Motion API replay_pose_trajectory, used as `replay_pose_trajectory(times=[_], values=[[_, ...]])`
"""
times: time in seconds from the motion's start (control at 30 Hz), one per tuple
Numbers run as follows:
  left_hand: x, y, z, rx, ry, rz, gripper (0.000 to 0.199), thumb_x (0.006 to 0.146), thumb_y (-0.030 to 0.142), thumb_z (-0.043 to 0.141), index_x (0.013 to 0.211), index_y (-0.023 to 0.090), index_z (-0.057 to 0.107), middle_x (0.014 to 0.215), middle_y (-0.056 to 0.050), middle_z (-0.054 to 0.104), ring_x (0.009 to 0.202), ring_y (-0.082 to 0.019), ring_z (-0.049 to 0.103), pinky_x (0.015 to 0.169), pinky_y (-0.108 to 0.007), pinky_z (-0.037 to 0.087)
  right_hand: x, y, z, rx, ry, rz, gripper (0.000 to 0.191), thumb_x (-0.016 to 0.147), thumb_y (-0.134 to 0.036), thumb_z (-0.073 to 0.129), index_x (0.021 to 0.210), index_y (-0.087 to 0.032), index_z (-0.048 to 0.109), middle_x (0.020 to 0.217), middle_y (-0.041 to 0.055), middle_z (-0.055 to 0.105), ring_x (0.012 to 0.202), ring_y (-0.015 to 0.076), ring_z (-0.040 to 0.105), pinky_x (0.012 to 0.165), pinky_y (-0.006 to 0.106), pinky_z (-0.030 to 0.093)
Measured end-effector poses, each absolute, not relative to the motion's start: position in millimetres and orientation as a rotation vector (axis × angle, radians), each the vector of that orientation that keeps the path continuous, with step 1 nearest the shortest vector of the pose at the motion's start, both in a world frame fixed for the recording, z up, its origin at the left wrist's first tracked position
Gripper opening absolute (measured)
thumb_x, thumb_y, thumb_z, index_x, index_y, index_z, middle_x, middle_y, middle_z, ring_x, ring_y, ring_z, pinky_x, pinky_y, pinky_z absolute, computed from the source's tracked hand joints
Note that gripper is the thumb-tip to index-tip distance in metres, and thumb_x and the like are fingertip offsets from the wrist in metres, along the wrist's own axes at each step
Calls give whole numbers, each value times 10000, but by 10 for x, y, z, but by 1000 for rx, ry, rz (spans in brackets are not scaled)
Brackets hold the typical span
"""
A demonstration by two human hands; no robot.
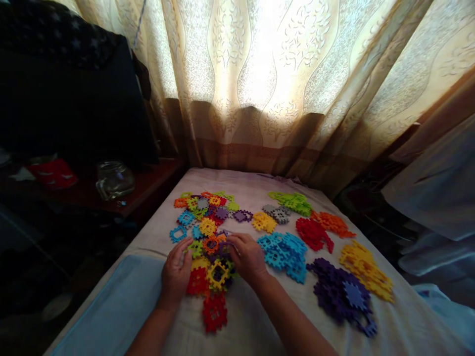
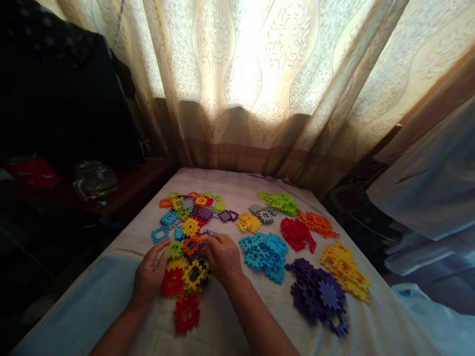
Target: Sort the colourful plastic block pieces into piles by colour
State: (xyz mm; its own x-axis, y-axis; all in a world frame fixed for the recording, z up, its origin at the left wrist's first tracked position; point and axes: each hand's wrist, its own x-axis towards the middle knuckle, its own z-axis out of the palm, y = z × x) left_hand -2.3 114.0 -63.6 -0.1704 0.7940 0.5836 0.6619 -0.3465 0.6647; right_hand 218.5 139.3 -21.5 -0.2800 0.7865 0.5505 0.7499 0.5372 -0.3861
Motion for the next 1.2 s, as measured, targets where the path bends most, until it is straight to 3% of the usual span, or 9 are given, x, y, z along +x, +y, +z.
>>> replay_pose_trajectory(times=[0.17, 0.33, 0.5, 0.73, 0.9, 1.0, 1.1, 1.2], values=[[-61, 1207, -755, 1849, 1793, 1594, 354, 922, 304, 449, 1244, 204, 556, 1277, -105, 618, 1225, -220, 559, 1059, -436, 450, 1686, 1772, -88, -1190, -2328, 127, 339, 861, -223, 578, 1196, -222, 633, 1230, 96, 635, 1113, 236, 565, 968, 384, 434], [-66, 1226, -818, 1702, 1837, 1587, 412, 953, 321, 406, 1346, 215, 469, 1368, -129, 550, 1292, -235, 501, 1077, -470, 427, 1213, 2107, -38, -1136, -2561, 82, 449, 884, -390, 581, 1316, -274, 544, 1425, 97, 481, 1287, 266, 421, 1027, 438, 365], [-65, 1211, -819, 1669, 1842, 1603, 421, 967, 334, 377, 1371, 242, 452, 1356, -108, 566, 1269, -231, 525, 1035, -448, 473, 1048, 2439, -56, -1321, -2594, 101, 494, 905, -533, 510, 1347, -313, 513, 1481, 98, 406, 1341, 313, 350, 1052, 529, 296], [-55, 1194, -818, 1685, 1851, 1584, 427, 968, 349, 383, 1375, 239, 454, 1366, -105, 561, 1288, -229, 509, 1051, -440, 463, 1463, 2671, -153, -1619, -2480, 60, 419, 944, -503, 445, 1239, -252, 605, 1380, 132, 492, 1295, 300, 395, 1019, 494, 332], [-55, 1187, -815, 1635, 1843, 1534, 435, 968, 368, 380, 1373, 225, 446, 1400, -104, 531, 1323, -233, 469, 1085, -443, 423, 1682, 2734, -109, -1705, -2415, 0, 349, 954, -368, 437, 1118, -171, 674, 1326, 167, 530, 1240, 314, 444, 984, 462, 367], [-54, 1183, -806, 1625, 1828, 1524, 431, 966, 373, 385, 1361, 216, 458, 1400, -108, 530, 1329, -231, 462, 1097, -439, 409, 1629, 2804, -78, -1620, -2480, 29, 338, 937, -251, 439, 1223, -213, 616, 1402, 110, 496, 1284, 282, 412, 1006, 445, 350], [-59, 1181, -797, 1623, 1818, 1528, 420, 965, 374, 390, 1344, 213, 472, 1394, -108, 536, 1324, -230, 468, 1104, -438, 400, 1500, 2880, -79, -1541, -2563, 88, 446, 881, -177, 497, 1317, -260, 537, 1443, 55, 479, 1334, 260, 366, 1026, 439, 332], [-71, 1182, -794, 1623, 1823, 1523, 417, 962, 374, 393, 1343, 224, 476, 1386, -97, 543, 1317, -226, 475, 1100, -429, 406, 1396, 2920, -70, -1549, -2607, 148, 458, 840, -197, 565, 1293, -267, 551, 1378, 52, 552, 1285, 261, 432, 1017, 444, 339]])
